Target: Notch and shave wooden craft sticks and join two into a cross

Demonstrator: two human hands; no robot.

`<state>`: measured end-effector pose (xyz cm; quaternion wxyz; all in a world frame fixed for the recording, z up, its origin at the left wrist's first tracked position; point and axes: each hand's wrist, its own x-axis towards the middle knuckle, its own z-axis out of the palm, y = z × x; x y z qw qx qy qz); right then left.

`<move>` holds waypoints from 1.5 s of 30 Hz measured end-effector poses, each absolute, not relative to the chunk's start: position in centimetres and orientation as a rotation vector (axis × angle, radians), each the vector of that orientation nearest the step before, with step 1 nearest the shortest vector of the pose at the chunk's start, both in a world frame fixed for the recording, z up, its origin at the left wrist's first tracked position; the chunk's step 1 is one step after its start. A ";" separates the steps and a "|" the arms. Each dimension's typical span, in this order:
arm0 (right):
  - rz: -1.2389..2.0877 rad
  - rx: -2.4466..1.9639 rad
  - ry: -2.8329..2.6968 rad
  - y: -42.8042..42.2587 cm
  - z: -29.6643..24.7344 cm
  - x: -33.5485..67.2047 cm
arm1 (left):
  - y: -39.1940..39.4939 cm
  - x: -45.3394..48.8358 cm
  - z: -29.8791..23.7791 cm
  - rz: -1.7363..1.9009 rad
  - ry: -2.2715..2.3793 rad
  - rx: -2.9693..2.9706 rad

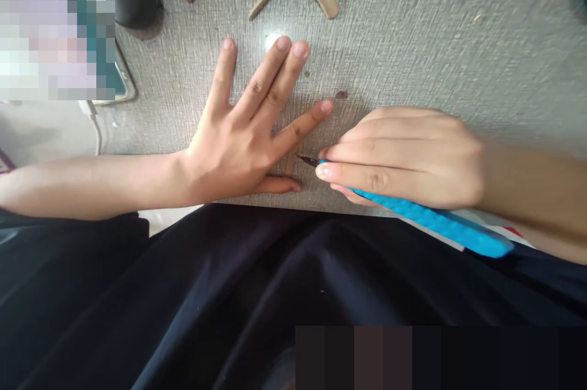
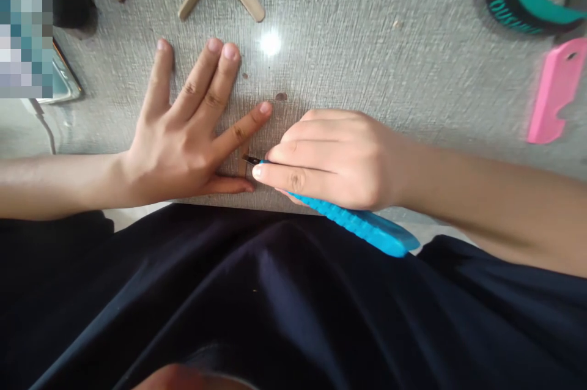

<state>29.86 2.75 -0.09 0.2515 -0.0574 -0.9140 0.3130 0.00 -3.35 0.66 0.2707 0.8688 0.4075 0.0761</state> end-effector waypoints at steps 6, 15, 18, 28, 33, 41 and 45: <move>0.898 -0.165 -2.479 2.9 -0.1 30.3 | -3.6 -0.2 0.8 0.161 1.073 2.422; 0.856 -0.186 -2.387 3.0 -1.2 30.2 | -3.0 -0.6 0.3 0.206 1.102 2.334; 0.837 -0.146 -2.401 3.4 -0.5 30.1 | -2.9 -1.0 0.1 0.231 1.094 2.355; 0.579 -0.635 -1.927 3.6 -0.3 29.6 | -2.5 -2.0 -1.5 0.444 1.114 2.574; 0.551 -0.820 -1.739 4.0 -1.2 28.7 | -3.3 -1.3 -0.2 0.439 1.178 2.737; 0.800 -0.776 -1.728 5.9 -2.8 28.2 | -4.9 3.5 3.5 -0.086 1.406 2.699; 1.039 -0.626 -1.843 6.4 -2.8 28.5 | -4.3 4.3 4.1 -0.151 1.402 2.581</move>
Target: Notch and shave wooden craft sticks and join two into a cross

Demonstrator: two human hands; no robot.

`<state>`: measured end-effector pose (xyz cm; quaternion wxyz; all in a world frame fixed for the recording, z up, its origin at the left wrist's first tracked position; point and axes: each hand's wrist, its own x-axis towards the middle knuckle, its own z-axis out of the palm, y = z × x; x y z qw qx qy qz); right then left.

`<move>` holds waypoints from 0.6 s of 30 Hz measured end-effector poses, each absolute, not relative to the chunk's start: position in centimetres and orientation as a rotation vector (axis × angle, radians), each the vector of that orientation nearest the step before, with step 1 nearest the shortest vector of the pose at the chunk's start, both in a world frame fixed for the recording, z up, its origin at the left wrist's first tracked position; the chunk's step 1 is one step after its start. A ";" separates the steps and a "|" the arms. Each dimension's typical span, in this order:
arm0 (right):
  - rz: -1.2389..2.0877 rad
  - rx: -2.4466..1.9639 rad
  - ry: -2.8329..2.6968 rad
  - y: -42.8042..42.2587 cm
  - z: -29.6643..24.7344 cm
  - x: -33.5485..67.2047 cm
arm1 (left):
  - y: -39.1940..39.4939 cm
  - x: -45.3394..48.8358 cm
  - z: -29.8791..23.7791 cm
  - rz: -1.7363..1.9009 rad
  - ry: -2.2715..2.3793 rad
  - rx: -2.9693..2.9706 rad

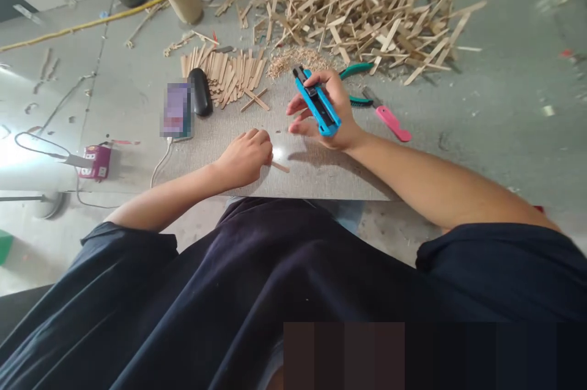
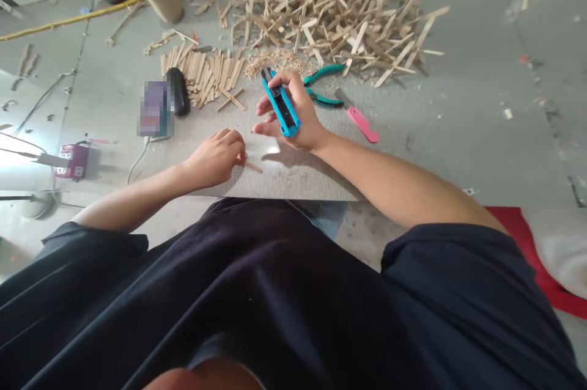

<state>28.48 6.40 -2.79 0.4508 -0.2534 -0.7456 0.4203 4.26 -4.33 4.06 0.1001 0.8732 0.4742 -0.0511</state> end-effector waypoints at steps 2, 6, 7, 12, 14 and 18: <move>1.130 -0.525 -1.892 6.5 -2.3 28.9 | -3.9 4.0 4.1 -0.084 1.384 2.497; 1.243 -0.356 -1.941 6.9 -1.1 30.4 | -2.1 3.6 3.6 0.134 1.495 2.332; 1.258 -0.326 -1.925 7.1 -0.7 30.9 | -1.3 3.7 3.4 0.244 1.552 2.274; 1.113 -0.586 -1.749 8.7 0.7 33.3 | 2.9 6.3 3.1 1.250 1.413 1.232; 0.956 -0.680 -1.776 9.1 0.4 33.5 | 3.8 7.9 3.0 1.325 1.267 0.996; 0.770 -0.674 -1.897 9.0 -1.9 32.7 | 4.0 9.9 1.8 1.459 1.080 0.845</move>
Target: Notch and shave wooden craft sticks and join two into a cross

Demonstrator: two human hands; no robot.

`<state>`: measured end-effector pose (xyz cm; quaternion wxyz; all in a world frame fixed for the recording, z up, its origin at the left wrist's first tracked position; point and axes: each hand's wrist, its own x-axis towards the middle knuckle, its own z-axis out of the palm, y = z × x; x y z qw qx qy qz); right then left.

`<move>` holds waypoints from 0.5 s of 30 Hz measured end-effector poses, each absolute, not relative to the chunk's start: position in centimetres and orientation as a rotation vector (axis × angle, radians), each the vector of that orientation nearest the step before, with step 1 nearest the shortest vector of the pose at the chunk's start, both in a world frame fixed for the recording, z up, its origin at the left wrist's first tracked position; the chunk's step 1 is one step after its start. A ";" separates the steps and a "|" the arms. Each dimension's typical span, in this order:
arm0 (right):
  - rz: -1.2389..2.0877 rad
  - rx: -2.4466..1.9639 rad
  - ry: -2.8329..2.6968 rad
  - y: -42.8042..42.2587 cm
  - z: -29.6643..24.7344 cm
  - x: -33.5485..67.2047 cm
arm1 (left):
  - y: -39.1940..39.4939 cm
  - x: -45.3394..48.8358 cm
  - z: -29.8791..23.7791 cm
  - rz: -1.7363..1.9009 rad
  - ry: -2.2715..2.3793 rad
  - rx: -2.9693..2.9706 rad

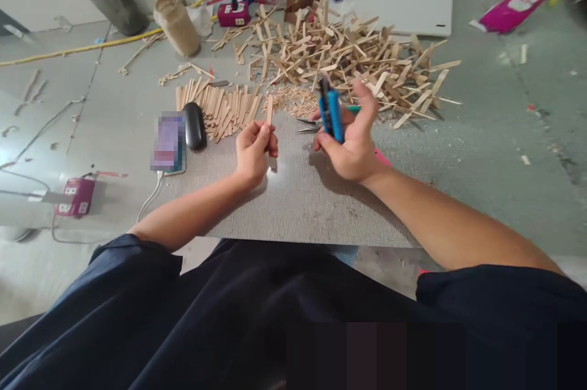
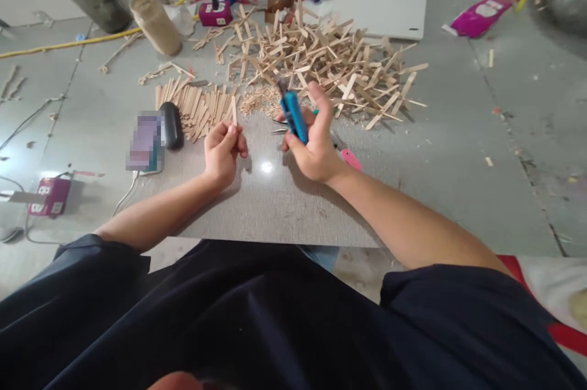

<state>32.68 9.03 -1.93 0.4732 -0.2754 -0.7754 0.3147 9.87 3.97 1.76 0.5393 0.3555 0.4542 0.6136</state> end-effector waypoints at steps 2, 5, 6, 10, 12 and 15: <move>0.680 -0.671 -1.992 8.7 -3.0 32.2 | 3.7 9.9 0.8 1.455 1.005 0.820; 0.697 -0.696 -2.153 7.9 -3.3 32.2 | 3.4 9.5 0.0 1.384 0.953 0.807; 0.701 -0.702 -2.163 7.7 -3.1 32.3 | 3.3 9.3 -0.1 1.377 0.948 0.804; 0.505 -0.762 -2.236 7.1 -2.2 33.1 | 3.1 9.2 -0.2 1.371 0.892 0.811; 0.451 -0.777 -2.236 7.0 -2.0 33.2 | 2.9 9.2 -0.2 1.340 0.861 0.826; 0.347 -0.770 -2.270 7.0 -1.8 33.3 | 2.4 9.2 -0.2 1.282 0.821 0.872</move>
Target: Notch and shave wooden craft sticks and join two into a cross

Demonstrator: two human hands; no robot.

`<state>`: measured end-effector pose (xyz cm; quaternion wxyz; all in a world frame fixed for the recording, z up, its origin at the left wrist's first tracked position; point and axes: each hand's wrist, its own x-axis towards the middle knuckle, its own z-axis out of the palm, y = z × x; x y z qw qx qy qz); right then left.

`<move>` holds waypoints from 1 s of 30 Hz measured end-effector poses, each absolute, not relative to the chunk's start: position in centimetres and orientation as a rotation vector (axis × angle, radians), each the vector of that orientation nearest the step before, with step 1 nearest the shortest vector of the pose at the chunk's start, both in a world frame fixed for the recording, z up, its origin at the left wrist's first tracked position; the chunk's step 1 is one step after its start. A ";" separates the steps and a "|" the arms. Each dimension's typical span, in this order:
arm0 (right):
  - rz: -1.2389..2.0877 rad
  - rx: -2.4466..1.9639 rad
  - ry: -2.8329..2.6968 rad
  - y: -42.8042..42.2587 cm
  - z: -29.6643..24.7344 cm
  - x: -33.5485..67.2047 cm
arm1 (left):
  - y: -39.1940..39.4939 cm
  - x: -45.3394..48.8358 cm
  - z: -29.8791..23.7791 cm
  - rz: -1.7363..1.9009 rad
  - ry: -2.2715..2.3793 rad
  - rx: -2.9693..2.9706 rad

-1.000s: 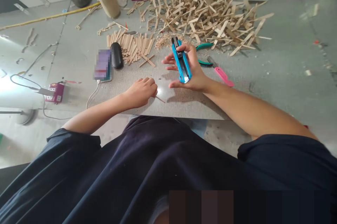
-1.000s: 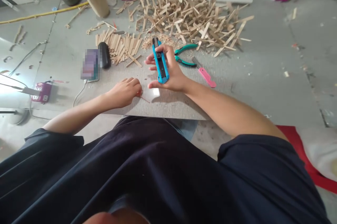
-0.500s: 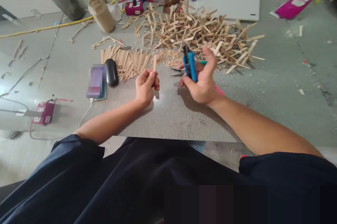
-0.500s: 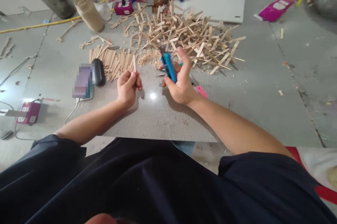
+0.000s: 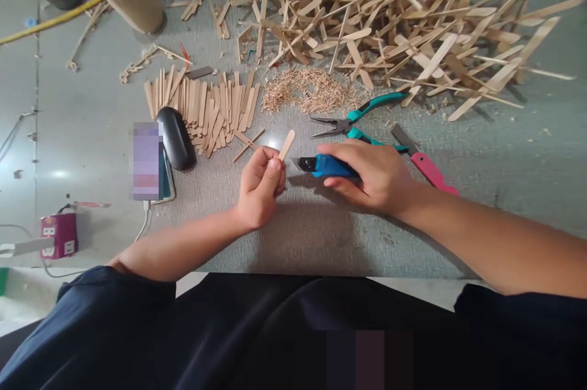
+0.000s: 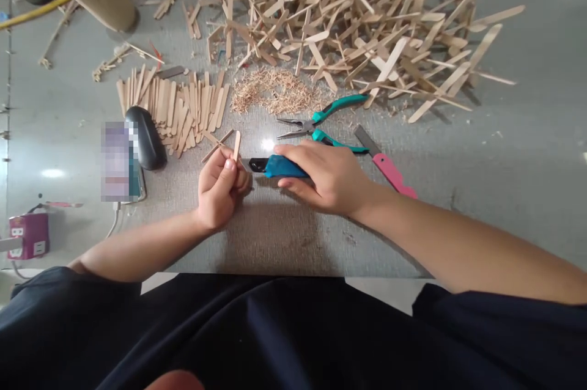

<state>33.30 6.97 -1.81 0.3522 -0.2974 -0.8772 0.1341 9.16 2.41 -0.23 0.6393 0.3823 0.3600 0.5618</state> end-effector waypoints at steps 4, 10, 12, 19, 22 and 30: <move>0.231 -0.692 -2.340 7.0 -1.1 33.3 | 2.0 9.1 -0.1 1.269 0.836 0.932; 0.224 -0.690 -2.369 7.2 -0.3 33.5 | 1.8 9.0 0.3 1.217 0.853 0.936; 0.219 -0.690 -2.379 7.2 -0.2 33.5 | 1.8 9.0 0.4 1.205 0.873 0.928; 0.217 -0.699 -2.349 6.9 -1.1 33.7 | 1.8 8.9 0.4 1.234 0.776 0.927; 0.280 -0.736 -2.323 6.7 -1.8 33.9 | 2.0 8.9 0.5 1.242 0.719 0.923; 0.375 -0.764 -2.340 6.4 -2.2 34.4 | 2.1 8.7 0.6 1.179 0.747 0.933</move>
